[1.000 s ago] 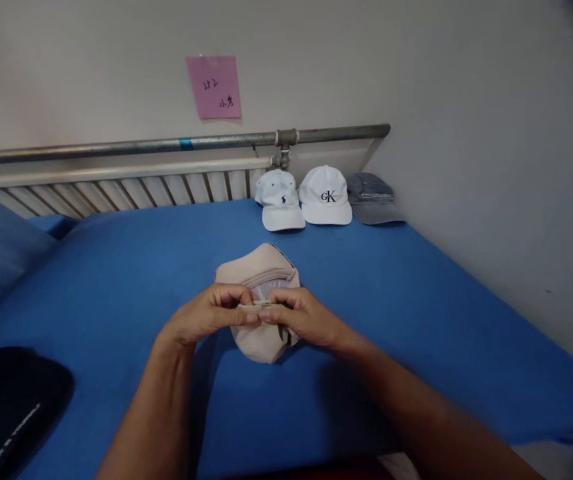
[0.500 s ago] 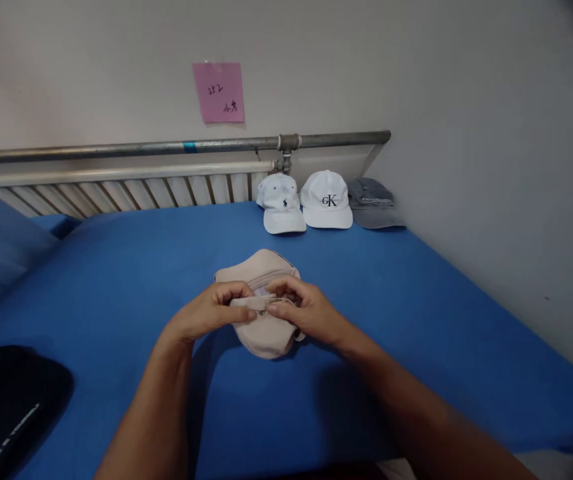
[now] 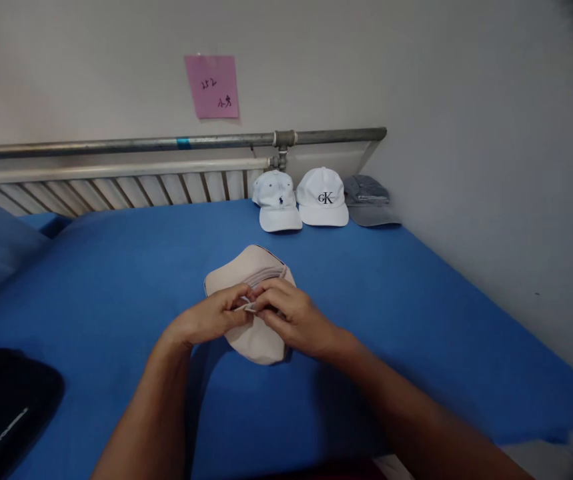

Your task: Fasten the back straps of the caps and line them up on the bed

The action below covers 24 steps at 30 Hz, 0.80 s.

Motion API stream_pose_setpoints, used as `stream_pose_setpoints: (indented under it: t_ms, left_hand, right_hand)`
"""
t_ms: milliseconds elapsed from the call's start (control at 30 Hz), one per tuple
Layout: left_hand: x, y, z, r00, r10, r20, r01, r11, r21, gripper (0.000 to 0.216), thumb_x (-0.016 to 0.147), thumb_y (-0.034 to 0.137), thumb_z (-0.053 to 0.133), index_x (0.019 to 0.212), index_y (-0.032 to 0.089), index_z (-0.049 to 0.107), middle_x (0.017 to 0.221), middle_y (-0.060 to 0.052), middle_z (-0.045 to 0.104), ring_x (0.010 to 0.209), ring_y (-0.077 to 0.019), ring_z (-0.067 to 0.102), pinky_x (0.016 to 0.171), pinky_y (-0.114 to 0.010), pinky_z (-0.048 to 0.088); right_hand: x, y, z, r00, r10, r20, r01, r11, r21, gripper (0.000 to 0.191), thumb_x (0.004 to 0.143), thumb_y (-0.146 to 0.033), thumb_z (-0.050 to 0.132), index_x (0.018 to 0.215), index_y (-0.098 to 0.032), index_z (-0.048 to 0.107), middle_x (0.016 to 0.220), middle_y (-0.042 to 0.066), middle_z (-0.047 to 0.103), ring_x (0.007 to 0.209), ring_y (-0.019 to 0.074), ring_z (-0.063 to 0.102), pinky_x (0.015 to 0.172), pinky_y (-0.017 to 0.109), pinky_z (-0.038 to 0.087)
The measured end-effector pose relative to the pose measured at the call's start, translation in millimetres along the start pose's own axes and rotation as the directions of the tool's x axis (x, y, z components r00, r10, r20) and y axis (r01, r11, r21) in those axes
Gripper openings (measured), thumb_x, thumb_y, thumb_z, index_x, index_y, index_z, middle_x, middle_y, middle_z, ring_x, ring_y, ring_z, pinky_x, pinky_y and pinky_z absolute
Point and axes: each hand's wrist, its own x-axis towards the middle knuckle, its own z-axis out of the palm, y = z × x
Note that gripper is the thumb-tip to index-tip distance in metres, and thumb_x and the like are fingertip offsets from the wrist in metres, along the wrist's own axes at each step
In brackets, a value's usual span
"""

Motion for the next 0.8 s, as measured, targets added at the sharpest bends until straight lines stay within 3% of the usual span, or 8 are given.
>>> stream_pose_setpoints:
  t_ms: [233, 367, 500, 800]
  left_hand:
    - [-1.1, 6.8, -4.3, 0.998, -0.056, -0.012, 0.053, 0.987, -0.154, 0.027, 0.073, 0.025, 0.074, 0.093, 0.014, 0.06, 0.083, 0.001, 0.06, 0.075, -0.0104, 0.054, 0.071, -0.024, 0.04]
    - [-1.8, 4.4, -6.4, 0.995, -0.061, -0.08, 0.043, 0.976, -0.211, 0.028, 0.067, 0.018, 0.078, 0.089, 0.015, 0.062, 0.081, 0.002, 0.062, 0.076, -0.0098, 0.056, 0.073, -0.024, 0.042]
    - [-2.4, 3.1, -6.6, 0.996, -0.053, -0.074, 0.03, 0.962, -0.272, 0.028, 0.065, 0.014, 0.079, 0.089, 0.016, 0.064, 0.086, 0.0, 0.067, 0.082, -0.0119, 0.061, 0.079, -0.026, 0.044]
    - [-1.7, 5.1, -7.6, 0.989, -0.079, -0.123, 0.041, 0.959, -0.281, 0.029, 0.063, 0.01, 0.075, 0.091, 0.014, 0.066, 0.081, -0.001, 0.068, 0.075, -0.011, 0.063, 0.071, -0.023, 0.047]
  right_hand:
    - [-0.2, -1.0, -5.5, 0.986, 0.155, 0.054, -0.164, 0.943, 0.291, 0.015, 0.078, -0.005, 0.057, 0.082, -0.02, 0.056, 0.11, 0.006, 0.064, 0.104, 0.0193, 0.06, 0.09, 0.037, 0.047]
    - [-0.4, -1.0, -7.8, 0.988, 0.12, 0.097, -0.143, 0.95, 0.276, 0.011, 0.078, -0.011, 0.064, 0.082, -0.021, 0.059, 0.112, 0.006, 0.065, 0.106, 0.0201, 0.059, 0.092, 0.039, 0.046]
    - [-0.5, -1.2, -6.4, 0.99, 0.089, 0.111, -0.114, 0.965, 0.238, 0.011, 0.078, -0.014, 0.068, 0.08, -0.02, 0.059, 0.115, 0.006, 0.064, 0.103, 0.0187, 0.06, 0.091, 0.037, 0.047]
    - [-0.4, 1.3, -1.9, 0.995, 0.024, 0.093, -0.043, 0.977, 0.207, 0.006, 0.083, -0.019, 0.065, 0.089, -0.02, 0.063, 0.123, 0.008, 0.058, 0.107, 0.0176, 0.06, 0.091, 0.035, 0.049]
